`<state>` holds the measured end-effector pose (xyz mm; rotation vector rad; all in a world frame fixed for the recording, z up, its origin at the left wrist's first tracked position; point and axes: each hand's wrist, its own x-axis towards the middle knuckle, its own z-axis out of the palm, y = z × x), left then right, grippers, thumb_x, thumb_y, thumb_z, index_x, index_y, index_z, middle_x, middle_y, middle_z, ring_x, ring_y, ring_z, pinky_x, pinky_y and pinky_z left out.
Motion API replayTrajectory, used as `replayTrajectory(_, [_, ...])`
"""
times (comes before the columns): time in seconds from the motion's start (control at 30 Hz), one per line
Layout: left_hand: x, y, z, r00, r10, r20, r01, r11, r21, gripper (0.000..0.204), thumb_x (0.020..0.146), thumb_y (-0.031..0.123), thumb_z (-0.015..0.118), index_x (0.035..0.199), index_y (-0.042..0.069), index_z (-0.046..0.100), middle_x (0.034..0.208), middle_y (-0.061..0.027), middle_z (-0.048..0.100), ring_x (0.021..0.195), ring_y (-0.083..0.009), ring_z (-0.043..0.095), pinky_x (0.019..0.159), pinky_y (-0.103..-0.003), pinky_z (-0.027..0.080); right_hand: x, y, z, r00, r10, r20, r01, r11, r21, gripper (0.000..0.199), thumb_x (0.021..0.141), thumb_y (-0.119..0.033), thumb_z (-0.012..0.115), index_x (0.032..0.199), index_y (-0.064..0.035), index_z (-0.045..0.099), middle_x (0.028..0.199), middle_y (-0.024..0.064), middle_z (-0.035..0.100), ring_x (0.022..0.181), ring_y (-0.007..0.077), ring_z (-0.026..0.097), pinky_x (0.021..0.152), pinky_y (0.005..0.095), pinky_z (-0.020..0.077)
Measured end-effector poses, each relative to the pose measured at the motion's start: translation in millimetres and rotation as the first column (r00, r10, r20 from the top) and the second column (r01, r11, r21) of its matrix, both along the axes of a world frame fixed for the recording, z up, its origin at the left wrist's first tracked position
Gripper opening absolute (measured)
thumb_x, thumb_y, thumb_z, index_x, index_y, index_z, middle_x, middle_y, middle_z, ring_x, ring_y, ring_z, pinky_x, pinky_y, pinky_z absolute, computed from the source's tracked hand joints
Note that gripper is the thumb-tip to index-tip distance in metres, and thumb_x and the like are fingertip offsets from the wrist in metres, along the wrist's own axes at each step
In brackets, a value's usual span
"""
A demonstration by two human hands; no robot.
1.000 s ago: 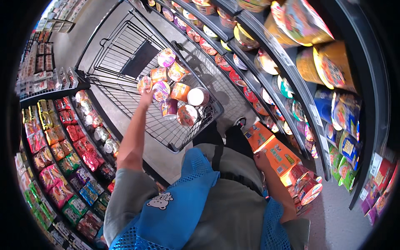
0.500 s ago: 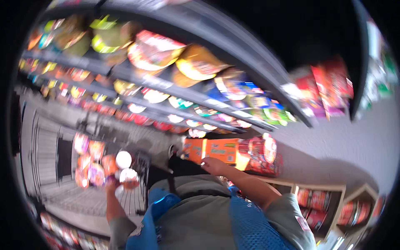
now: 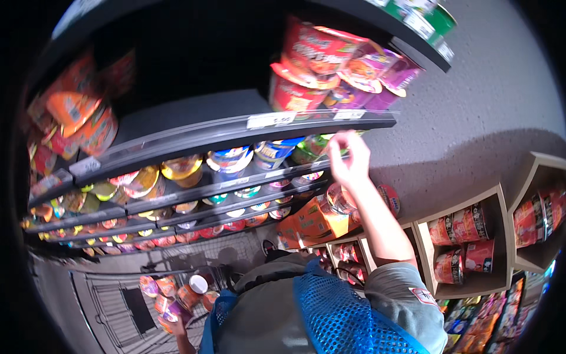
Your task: Stocking various brands of instant noodle bowls onto store shelves from a shopping cart.
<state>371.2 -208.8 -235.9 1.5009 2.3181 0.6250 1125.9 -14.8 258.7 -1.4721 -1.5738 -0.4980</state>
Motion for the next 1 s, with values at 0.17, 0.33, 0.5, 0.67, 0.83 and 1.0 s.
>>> replayTrajectory(0.17, [3.9,52.3,28.9,0.853,-0.106,0.511,0.135,0.991,-0.021,0.099,0.086,0.031,0.077,0.156,-0.001,0.015,0.151,-0.0186,0.037,0.135,-0.0296,0.042,0.114,-0.04,0.033,55.0,6.0,59.6,0.979,-0.202,0.019,0.202,0.979,0.023,0.015,0.087,-0.012,0.072,0.094,-0.0014,0.064,0.076,0.0092,0.063,0.067,0.0213,0.062,0.065,0.033,0.0515])
replayTrajectory(0.33, [94.3,82.2,118.6,0.533,-0.235,0.813,0.107,0.972,0.211,0.086,0.091,0.026,0.073,0.155,0.001,0.021,0.149,-0.017,0.04,0.132,-0.0277,0.045,0.112,-0.039,0.036,62.5,29.1,71.6,0.984,-0.166,-0.063,0.148,0.962,-0.228,0.02,0.092,-0.02,0.067,0.091,-0.0005,0.068,0.082,0.0121,0.068,0.075,0.024,0.067,0.068,0.0346,0.0526])
replayTrajectory(0.5, [145.3,130.7,162.0,0.483,-0.044,0.875,-0.048,0.996,0.076,0.078,0.094,0.023,0.069,0.154,0.002,0.024,0.149,-0.0167,0.04,0.131,-0.0264,0.045,0.111,-0.039,0.037,90.2,53.0,82.8,0.999,0.017,-0.041,-0.027,0.966,-0.257,0.021,0.091,-0.019,0.064,0.096,0.0012,0.067,0.088,0.0164,0.068,0.081,0.0288,0.068,0.074,0.0375,0.0537])
replayTrajectory(0.67, [168.4,142.2,189.2,0.65,-0.057,0.758,0.038,0.998,0.042,0.079,0.099,0.026,0.063,0.155,-0.003,0.017,0.155,-0.0202,0.032,0.142,-0.0302,0.034,0.118,-0.041,0.025,111.0,88.1,93.3,0.999,0.033,0.011,-0.028,0.946,-0.323,0.026,0.09,-0.022,0.062,0.102,0.0012,0.068,0.092,0.0202,0.068,0.083,0.0328,0.069,0.077,0.04,0.054])
replayTrajectory(0.83, [172.6,109.5,212.8,0.791,-0.195,0.58,0.195,0.979,0.064,0.079,0.1,0.029,0.061,0.157,0.0,0.016,0.154,-0.0194,0.035,0.138,-0.0296,0.04,0.115,-0.042,0.034,106.2,129.8,99.1,0.971,0.075,0.226,0.048,0.869,-0.492,0.032,0.089,-0.026,0.058,0.103,-0.0006,0.07,0.108,0.026,0.067,0.097,0.0386,0.067,0.087,0.0456,0.0541])
replayTrajectory(1.0, [200.6,92.8,196.6,0.669,-0.06,0.741,-0.037,0.993,0.114,0.073,0.089,0.017,0.076,0.147,0.0,0.035,0.136,-0.0163,0.054,0.127,-0.0255,0.053,0.106,-0.038,0.046,-69.2,104.4,87.1,0.898,0.405,0.171,-0.138,0.629,-0.765,0.035,0.098,-0.022,0.053,0.123,0.0009,0.063,0.118,0.0212,0.067,0.105,0.0313,0.066,0.092,0.0406,0.0511])
